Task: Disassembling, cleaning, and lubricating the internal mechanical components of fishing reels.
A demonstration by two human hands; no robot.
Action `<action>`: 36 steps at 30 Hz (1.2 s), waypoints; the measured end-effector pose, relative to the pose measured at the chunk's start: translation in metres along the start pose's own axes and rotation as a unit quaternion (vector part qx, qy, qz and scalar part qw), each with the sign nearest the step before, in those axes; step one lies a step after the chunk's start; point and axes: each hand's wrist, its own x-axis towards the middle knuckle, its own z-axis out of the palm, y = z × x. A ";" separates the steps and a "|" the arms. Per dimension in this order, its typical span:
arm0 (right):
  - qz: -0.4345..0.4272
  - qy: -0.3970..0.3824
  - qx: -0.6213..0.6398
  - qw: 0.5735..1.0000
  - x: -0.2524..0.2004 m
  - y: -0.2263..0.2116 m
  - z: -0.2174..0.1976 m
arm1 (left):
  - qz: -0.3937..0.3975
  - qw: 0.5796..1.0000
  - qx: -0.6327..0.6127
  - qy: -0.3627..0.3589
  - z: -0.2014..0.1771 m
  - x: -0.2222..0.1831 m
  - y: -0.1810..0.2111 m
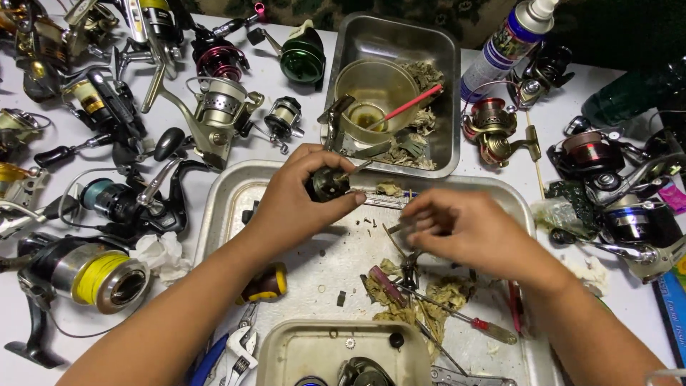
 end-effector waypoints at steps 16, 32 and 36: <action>-0.189 0.134 -0.110 0.967 -0.002 -0.034 0.003 | 0.144 0.978 -0.138 -0.060 0.004 -0.010 -0.002; -0.359 0.180 -0.099 0.910 -0.002 -0.046 0.021 | 0.208 0.970 -0.076 -0.102 0.008 -0.019 0.008; -0.377 0.205 -0.094 0.898 -0.002 -0.039 0.025 | 0.216 0.968 -0.067 -0.110 0.009 -0.020 0.006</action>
